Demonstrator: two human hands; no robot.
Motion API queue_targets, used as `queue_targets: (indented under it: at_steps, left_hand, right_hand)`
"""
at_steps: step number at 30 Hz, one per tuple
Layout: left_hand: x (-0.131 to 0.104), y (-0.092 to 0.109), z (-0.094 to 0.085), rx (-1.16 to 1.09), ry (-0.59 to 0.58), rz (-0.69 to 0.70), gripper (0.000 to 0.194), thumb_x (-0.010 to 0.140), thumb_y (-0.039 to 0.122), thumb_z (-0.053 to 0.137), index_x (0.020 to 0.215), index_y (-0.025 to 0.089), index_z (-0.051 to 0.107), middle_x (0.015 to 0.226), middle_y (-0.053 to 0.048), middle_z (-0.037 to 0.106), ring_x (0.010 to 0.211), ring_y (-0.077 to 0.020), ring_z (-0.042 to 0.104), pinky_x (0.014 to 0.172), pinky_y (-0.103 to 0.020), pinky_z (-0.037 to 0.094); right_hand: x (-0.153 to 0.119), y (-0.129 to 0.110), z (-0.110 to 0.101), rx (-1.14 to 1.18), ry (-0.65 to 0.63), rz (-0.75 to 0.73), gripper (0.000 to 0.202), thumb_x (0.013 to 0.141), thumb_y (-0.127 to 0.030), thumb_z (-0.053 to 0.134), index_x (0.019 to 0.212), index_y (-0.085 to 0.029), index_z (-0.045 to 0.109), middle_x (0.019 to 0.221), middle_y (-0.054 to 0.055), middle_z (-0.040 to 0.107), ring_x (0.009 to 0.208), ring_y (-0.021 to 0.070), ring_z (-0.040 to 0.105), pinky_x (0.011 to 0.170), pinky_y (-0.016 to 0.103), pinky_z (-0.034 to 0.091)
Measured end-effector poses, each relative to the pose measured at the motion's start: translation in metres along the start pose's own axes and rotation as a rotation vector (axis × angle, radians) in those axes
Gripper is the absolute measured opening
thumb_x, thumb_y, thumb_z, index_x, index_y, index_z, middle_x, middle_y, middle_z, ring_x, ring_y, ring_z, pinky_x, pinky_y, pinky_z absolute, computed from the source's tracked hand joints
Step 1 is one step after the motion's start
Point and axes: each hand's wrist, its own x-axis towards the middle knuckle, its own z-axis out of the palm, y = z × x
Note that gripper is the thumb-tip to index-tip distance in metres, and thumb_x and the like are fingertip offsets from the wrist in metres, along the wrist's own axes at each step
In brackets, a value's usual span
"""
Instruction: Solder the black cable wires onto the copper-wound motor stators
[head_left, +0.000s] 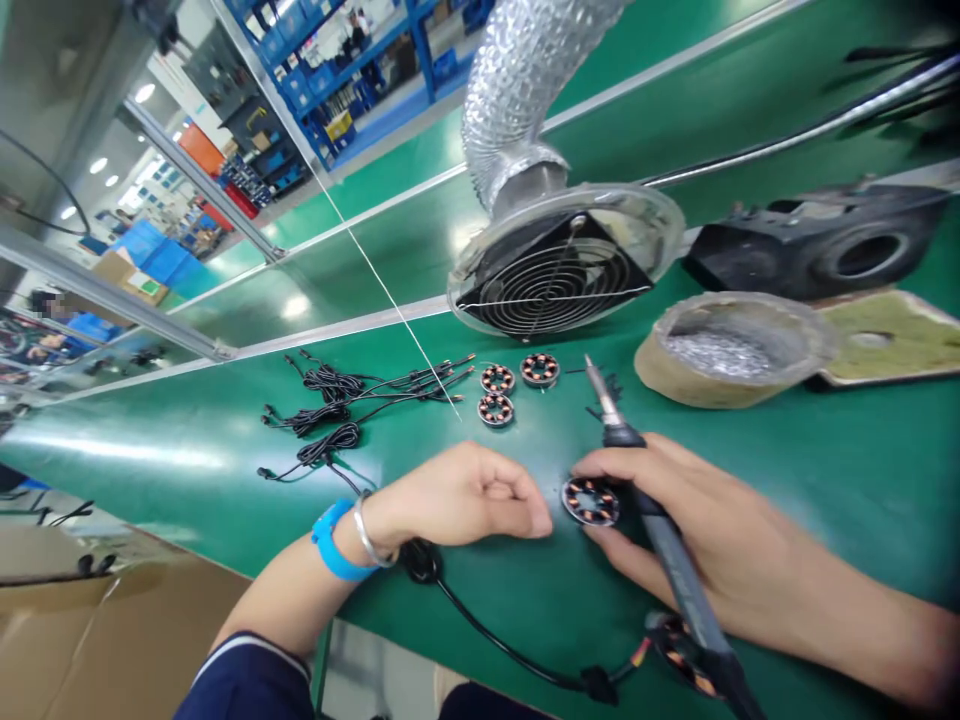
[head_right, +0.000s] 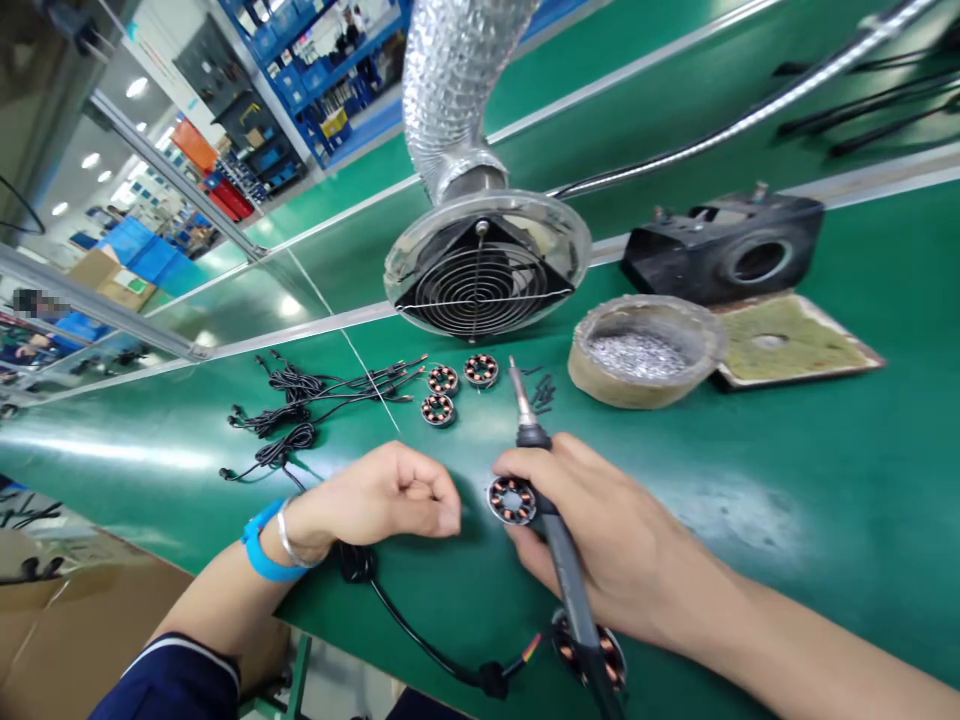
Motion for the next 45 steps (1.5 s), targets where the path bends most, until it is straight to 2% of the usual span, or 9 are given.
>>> queue_targets:
  at_steps: [5,8,15,20,26,31,34,39,45]
  left_hand:
    - [-0.017,-0.011,-0.056,0.923,0.721,-0.035,0.021,0.086,0.028,0.053,0.091,0.020,0.072,0.062,-0.002,0.063,0.061,-0.0175,0.057,0.062,-0.027,0.040]
    - [-0.005,-0.026,-0.076,1.032,0.812,-0.073,0.021,0.084,0.034,0.058,0.097,0.022,0.071,0.063,-0.002,0.063,0.068,-0.0219,0.061,0.063,-0.028,0.040]
    - [-0.009,-0.026,-0.083,0.957,0.734,0.026,0.016,0.085,0.031,0.055,0.082,0.019,0.065,0.050,0.005,0.042,0.050,-0.0129,0.044,0.053,-0.023,0.031]
    - [-0.027,-0.012,-0.057,0.690,0.483,0.226,0.016,0.082,0.032,0.059,0.077,0.017,0.059,0.049,0.010,0.023,0.045,-0.0075,0.023,0.047,-0.020,0.022]
    - [-0.014,-0.010,-0.008,0.736,0.374,0.311,0.012,0.083,0.028,0.060,0.078,0.017,0.062,0.050,0.009,0.033,0.047,-0.0083,0.032,0.050,-0.022,0.024]
    - [-0.005,-0.005,0.002,0.622,0.363,0.468,0.027,0.097,0.029,0.040,0.097,0.018,0.064,0.077,-0.001,0.063,0.068,-0.0128,0.054,0.065,-0.024,0.039]
    - [-0.002,-0.002,0.014,0.603,0.315,0.576,0.029,0.099,0.028,0.035,0.102,0.018,0.061,0.093,-0.006,0.063,0.084,-0.0157,0.055,0.076,-0.026,0.041]
    - [0.002,-0.007,0.032,0.339,0.170,0.391,0.033,0.100,0.036,0.034,0.078,0.018,0.052,0.074,-0.001,0.055,0.064,-0.0114,0.048,0.062,-0.023,0.039]
    - [0.008,-0.017,0.025,-0.172,-0.139,0.243,0.045,0.093,0.057,0.038,0.079,0.016,0.052,0.049,0.006,0.045,0.040,-0.0072,0.027,0.041,-0.021,0.021]
  right_hand:
    - [-0.002,0.003,-0.005,-0.053,0.023,0.034,0.027,0.084,-0.024,0.055,0.110,-0.021,0.052,0.086,0.007,0.064,0.072,0.0226,0.060,0.058,0.033,0.049]
    - [-0.002,0.003,-0.005,-0.058,0.013,0.013,0.029,0.082,-0.024,0.057,0.110,-0.021,0.051,0.084,0.007,0.064,0.070,0.0227,0.060,0.057,0.033,0.051]
    - [-0.002,0.007,-0.004,-0.042,0.071,-0.022,0.031,0.081,-0.022,0.055,0.112,-0.020,0.053,0.086,0.009,0.064,0.073,0.0250,0.061,0.057,0.036,0.053]
    - [0.005,-0.008,-0.015,0.045,0.137,0.047,0.036,0.079,-0.020,0.061,0.114,-0.019,0.051,0.090,0.007,0.065,0.075,0.0198,0.064,0.064,0.032,0.057]
    - [0.015,-0.028,-0.012,0.403,0.332,0.223,0.031,0.084,-0.014,0.060,0.109,-0.024,0.046,0.086,-0.001,0.066,0.068,0.0096,0.065,0.065,0.021,0.056]
    - [0.016,-0.030,-0.009,0.353,0.344,0.132,0.028,0.083,-0.009,0.059,0.105,-0.023,0.048,0.081,-0.002,0.065,0.067,0.0084,0.063,0.065,0.019,0.055]
    - [0.016,-0.033,-0.010,0.301,0.370,0.045,0.028,0.083,-0.007,0.060,0.103,-0.024,0.051,0.083,-0.002,0.067,0.069,0.0083,0.065,0.066,0.018,0.055]
    - [0.014,-0.034,-0.014,0.269,0.372,-0.040,0.026,0.084,-0.009,0.061,0.104,-0.023,0.052,0.086,0.001,0.068,0.072,0.0106,0.067,0.068,0.020,0.057]
    - [0.013,-0.032,-0.015,0.312,0.367,-0.110,0.026,0.084,-0.008,0.060,0.104,-0.022,0.054,0.085,0.002,0.068,0.073,0.0112,0.068,0.068,0.021,0.057]
